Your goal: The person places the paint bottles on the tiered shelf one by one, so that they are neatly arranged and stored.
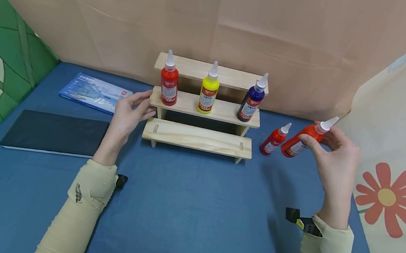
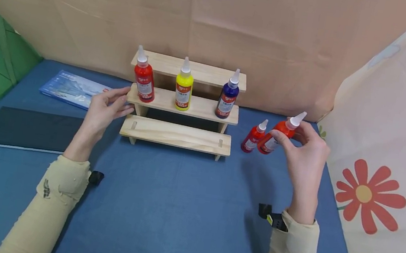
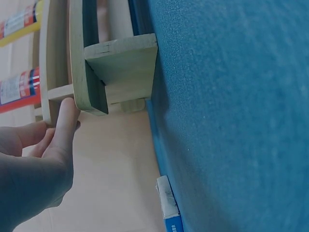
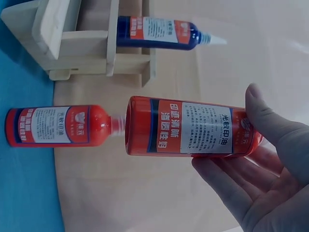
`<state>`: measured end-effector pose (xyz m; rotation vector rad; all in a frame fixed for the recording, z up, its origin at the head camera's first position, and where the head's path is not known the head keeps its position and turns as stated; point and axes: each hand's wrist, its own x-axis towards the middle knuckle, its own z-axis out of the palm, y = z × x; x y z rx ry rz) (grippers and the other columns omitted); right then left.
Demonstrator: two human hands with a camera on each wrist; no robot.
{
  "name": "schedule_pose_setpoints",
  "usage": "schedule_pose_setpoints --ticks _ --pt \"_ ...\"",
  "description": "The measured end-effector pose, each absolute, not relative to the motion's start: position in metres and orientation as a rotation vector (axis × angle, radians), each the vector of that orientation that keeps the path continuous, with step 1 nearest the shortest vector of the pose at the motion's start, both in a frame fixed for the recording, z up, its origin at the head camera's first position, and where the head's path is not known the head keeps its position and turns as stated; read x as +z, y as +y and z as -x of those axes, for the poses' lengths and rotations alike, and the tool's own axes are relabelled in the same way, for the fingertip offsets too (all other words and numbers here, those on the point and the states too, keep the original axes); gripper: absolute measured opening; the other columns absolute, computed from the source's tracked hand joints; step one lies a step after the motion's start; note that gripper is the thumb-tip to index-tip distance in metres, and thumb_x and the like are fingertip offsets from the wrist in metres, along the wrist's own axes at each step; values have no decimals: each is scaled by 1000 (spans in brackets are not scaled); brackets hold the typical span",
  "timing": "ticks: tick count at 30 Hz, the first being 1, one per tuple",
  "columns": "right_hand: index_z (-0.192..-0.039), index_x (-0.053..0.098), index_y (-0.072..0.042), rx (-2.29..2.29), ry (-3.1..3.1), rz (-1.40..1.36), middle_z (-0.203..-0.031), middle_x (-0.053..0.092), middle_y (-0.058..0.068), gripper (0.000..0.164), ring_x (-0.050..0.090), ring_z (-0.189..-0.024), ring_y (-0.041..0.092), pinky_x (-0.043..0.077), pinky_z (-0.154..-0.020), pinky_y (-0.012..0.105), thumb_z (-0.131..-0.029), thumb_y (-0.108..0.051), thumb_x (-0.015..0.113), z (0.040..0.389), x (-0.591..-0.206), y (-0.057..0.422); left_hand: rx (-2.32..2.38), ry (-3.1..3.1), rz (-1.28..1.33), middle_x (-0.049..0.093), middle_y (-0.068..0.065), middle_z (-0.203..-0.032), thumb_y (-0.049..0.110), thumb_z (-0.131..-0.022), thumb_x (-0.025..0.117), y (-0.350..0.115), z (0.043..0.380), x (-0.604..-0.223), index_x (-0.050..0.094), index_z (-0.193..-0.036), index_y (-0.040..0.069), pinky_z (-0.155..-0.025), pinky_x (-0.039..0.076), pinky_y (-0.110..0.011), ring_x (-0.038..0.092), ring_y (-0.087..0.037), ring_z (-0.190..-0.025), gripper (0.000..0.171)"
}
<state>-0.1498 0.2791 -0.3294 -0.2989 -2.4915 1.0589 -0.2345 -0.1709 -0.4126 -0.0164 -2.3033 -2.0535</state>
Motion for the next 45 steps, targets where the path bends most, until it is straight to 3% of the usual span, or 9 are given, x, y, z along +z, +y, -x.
schedule_pose_setpoints --ticks 17,25,30,40,45 --pt "-138 74 -9 995 -2479 156 -126 76 12 50 70 -112 29 58 -96 22 -95 -31 86 151 -318 258 -2054 -2306 28 54 -27 -151 13 -115 51 -173 232 -413 48 -158 -3 -103 58 -29 64 -41 -129 46" --pt "-133 75 -8 1035 -2476 83 -120 77 13 47 70 -109 26 52 -80 9 -93 -29 88 156 -323 244 -2042 -2310 24 56 -27 -149 12 -115 51 -171 233 -413 50 -157 -3 -100 59 -27 65 -41 -127 45" --pt "-135 74 -7 1058 -2489 43 -122 76 13 49 70 -111 28 51 -78 9 -93 -28 88 159 -326 237 -2037 -2316 24 55 -27 -150 12 -115 51 -171 234 -413 49 -158 -3 -100 59 -27 66 -41 -127 45" --pt "-130 75 -3 1053 -2481 -29 -119 77 15 47 73 -109 30 54 -79 17 -92 -26 90 169 -336 221 -2037 -2318 26 55 -27 -150 12 -115 51 -172 234 -413 49 -158 -3 -101 58 -27 65 -41 -128 45" --pt "-127 75 0 1062 -2474 -71 -117 77 17 46 73 -107 32 60 -85 37 -91 -23 90 175 -343 216 -2044 -2306 44 55 -27 -150 12 -115 51 -171 234 -413 49 -157 -4 -101 59 -27 65 -42 -128 45"
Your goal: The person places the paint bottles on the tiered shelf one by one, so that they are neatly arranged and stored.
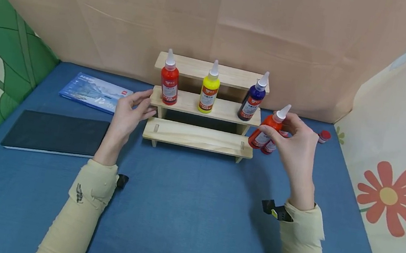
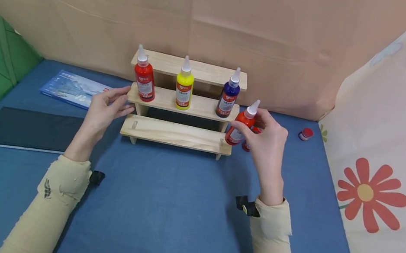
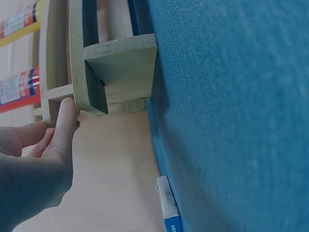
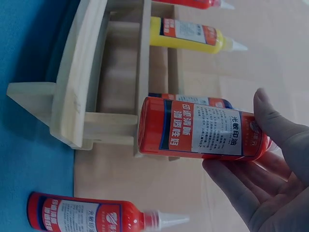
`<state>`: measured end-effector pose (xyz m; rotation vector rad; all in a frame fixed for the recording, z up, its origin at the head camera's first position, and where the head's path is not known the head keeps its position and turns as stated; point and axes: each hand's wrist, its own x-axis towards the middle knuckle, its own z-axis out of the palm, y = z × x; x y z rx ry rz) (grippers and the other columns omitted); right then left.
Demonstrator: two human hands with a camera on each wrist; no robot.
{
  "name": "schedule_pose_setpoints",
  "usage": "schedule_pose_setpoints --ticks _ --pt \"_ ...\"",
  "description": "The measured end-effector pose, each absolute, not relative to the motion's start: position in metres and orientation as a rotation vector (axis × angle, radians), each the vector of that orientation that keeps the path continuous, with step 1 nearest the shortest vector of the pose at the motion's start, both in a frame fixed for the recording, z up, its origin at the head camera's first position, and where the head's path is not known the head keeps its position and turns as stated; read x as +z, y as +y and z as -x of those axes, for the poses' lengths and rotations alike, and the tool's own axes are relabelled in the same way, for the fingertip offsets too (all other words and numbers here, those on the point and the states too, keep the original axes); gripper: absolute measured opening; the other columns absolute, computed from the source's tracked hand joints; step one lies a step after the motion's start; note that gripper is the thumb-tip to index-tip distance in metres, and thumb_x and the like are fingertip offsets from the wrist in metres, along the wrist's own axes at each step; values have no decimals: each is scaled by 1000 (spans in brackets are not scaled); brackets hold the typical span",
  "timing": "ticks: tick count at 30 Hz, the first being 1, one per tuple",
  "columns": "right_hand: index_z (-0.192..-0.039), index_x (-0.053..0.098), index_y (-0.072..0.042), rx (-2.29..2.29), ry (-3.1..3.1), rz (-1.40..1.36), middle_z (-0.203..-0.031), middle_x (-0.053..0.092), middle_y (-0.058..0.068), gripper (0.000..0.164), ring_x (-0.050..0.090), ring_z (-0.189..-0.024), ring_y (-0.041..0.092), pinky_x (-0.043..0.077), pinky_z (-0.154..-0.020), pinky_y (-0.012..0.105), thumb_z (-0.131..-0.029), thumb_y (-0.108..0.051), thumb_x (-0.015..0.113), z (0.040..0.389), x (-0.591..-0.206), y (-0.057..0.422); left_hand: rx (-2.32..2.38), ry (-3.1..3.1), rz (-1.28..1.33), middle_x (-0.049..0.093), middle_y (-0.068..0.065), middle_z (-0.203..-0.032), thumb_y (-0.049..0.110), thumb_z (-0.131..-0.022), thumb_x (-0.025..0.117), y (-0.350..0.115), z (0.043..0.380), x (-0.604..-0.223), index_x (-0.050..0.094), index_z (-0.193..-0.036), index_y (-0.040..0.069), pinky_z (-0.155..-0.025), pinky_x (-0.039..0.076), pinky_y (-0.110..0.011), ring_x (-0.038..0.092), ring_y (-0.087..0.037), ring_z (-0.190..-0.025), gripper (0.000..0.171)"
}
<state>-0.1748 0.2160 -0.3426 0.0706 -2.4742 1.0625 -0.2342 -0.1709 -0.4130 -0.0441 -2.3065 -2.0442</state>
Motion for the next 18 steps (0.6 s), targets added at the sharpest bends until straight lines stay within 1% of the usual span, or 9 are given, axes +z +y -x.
schedule_pose_setpoints --ticks 1,2,4,6,8,9,11,14,18 --pt "-127 74 0 1060 -2476 -77 -117 77 18 46 73 -107 32 61 -86 42 -91 -23 91 176 -344 215 -2046 -2301 53 55 -27 -150 12 -115 51 -171 234 -413 49 -157 -4 -101 59 -28 65 -42 -128 45" --pt "-126 75 1 1058 -2477 -83 -116 77 17 45 73 -106 32 61 -86 44 -90 -22 91 177 -345 214 -2044 -2299 60 55 -28 -150 12 -115 51 -171 234 -413 49 -157 -4 -101 59 -28 65 -42 -127 45" --pt "-125 75 1 1050 -2477 -95 -116 78 17 45 74 -105 32 62 -84 41 -90 -22 91 178 -348 213 -2044 -2291 80 56 -28 -150 11 -115 51 -171 234 -414 49 -156 -5 -100 59 -29 65 -43 -127 44" --pt "-124 75 1 1040 -2474 -109 -114 78 17 46 74 -103 32 60 -80 31 -89 -21 93 180 -351 212 -2045 -2283 97 56 -28 -150 11 -115 51 -171 234 -414 50 -156 -6 -100 59 -29 65 -43 -127 44" --pt "-124 75 1 1041 -2472 -123 -113 78 18 46 74 -101 32 55 -74 23 -88 -21 93 181 -354 210 -2045 -2283 102 56 -28 -150 11 -115 51 -171 234 -414 49 -156 -6 -100 59 -28 65 -43 -127 44" --pt "-124 75 1 1042 -2471 -130 -112 78 18 46 74 -100 32 53 -71 21 -88 -20 93 182 -355 209 -2046 -2282 105 56 -28 -150 11 -115 51 -171 235 -414 49 -156 -6 -100 59 -28 65 -43 -127 44" --pt "-123 75 1 1044 -2473 -142 -112 78 18 46 74 -99 32 49 -67 20 -87 -20 94 183 -358 208 -2049 -2283 103 57 -28 -150 11 -115 51 -171 235 -414 49 -156 -6 -100 59 -28 65 -43 -126 44" --pt "-123 74 2 1051 -2479 -153 -113 78 19 46 74 -100 33 47 -65 21 -87 -19 94 185 -361 205 -2054 -2283 100 57 -28 -149 10 -115 52 -171 235 -414 49 -156 -6 -99 60 -28 66 -43 -126 45" --pt "-125 74 2 1055 -2493 -164 -113 78 19 48 75 -101 34 50 -66 22 -86 -19 94 188 -365 200 -2054 -2285 86 57 -28 -149 10 -115 52 -173 234 -414 49 -156 -6 -99 60 -28 66 -42 -126 45"
